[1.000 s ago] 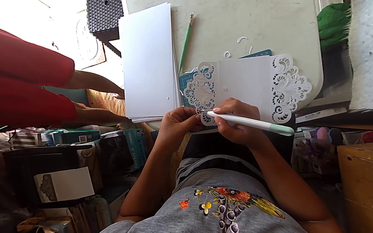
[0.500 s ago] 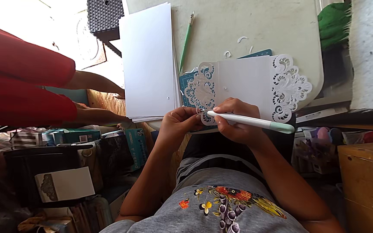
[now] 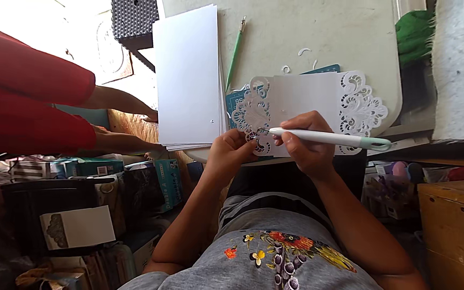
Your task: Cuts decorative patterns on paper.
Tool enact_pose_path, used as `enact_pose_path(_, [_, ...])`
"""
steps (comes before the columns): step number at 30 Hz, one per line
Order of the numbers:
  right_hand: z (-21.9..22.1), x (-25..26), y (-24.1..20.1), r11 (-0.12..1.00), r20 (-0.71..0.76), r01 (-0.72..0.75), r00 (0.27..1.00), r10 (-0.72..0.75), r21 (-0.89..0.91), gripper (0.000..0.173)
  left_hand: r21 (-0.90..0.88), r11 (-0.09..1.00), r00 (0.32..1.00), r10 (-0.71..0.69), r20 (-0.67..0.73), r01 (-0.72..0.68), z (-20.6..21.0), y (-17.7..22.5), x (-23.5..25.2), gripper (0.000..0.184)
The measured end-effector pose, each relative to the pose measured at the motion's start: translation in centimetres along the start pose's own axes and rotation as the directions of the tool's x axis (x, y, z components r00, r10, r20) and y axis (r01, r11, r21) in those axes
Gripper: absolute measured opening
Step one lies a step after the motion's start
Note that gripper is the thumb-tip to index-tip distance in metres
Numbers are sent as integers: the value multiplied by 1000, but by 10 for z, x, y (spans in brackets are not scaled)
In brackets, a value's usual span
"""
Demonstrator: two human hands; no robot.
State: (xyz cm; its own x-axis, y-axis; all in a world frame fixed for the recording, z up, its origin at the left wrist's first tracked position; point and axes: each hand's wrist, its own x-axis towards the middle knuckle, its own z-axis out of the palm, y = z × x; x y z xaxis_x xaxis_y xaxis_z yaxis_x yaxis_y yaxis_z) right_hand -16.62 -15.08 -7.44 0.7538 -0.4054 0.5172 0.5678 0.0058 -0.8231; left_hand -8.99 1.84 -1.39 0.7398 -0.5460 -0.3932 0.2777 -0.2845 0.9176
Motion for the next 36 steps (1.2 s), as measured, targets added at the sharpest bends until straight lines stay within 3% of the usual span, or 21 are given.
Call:
enact_pose_path(4, [-4,9,-11,994,21,-57,998,59,-89,14,81,996,999,39,-29,-36,-6,1,5,12])
enact_pose_path(8, [-8,10,-6,995,116,-50,991,60,-92,14,81,996,1000,27,-5,-26,-9,3,7,13])
enact_pose_path(22, [-6,11,-6,981,217,-34,973,76,-189,11,86,996,997,-35,62,30,-10,7,10,9])
enact_pose_path(30, [-10,10,-5,993,192,-29,980,50,-111,8,83,995,991,-64,114,54,-10,10,7,13])
enact_pose_path(36, [-11,9,-3,999,143,-30,989,36,-43,10,-85,991,989,-97,115,107,-10,7,6,36])
